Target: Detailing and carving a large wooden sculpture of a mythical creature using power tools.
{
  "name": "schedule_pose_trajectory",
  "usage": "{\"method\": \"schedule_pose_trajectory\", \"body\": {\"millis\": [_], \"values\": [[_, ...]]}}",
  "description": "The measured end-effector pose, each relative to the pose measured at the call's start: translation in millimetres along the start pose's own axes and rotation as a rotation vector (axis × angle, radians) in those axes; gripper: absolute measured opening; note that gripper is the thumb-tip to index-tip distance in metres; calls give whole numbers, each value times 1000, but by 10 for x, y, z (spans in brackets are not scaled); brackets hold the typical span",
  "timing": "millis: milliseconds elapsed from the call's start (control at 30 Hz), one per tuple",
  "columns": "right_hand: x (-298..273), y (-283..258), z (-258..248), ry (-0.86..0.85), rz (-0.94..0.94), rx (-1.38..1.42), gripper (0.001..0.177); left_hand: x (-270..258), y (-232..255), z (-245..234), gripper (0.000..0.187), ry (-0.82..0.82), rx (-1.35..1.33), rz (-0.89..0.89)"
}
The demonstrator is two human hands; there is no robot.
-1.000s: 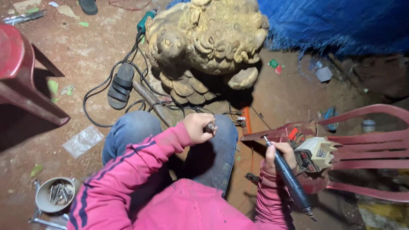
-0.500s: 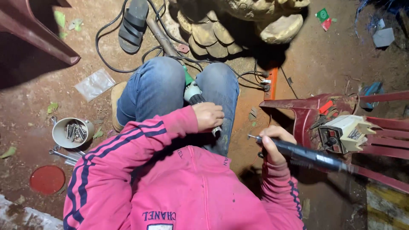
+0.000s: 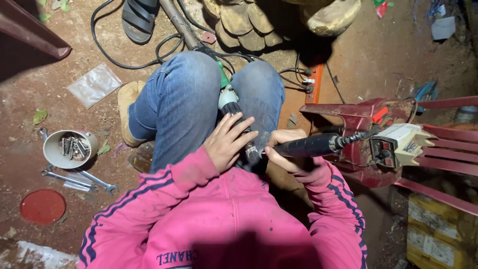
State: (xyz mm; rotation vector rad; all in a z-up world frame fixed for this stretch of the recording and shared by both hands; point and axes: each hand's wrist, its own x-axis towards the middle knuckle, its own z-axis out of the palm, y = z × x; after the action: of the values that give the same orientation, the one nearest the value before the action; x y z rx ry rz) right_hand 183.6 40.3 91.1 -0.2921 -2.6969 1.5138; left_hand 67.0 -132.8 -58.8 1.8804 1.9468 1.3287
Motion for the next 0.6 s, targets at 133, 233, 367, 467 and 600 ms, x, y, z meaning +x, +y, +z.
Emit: {"method": "schedule_pose_trajectory", "body": {"millis": [133,233,367,467,600], "values": [[107,-89,-109,-7,-11,-39,32,-278,184,28,47,270,-252,-247],[178,-165,-154,-81,34,-6,30,-507,128,267,27,160,-965,-992],[211,-38,-132,-138,32,15,27,-434,82,501,34,38,-1951,-1344],[156,166,-116,-152,38,0,27,-175,203,351,28,54,-2058,-1359],[72,365,-96,-142,35,-20,30,-42,258,245,21,98,-2081,-1331]]}}
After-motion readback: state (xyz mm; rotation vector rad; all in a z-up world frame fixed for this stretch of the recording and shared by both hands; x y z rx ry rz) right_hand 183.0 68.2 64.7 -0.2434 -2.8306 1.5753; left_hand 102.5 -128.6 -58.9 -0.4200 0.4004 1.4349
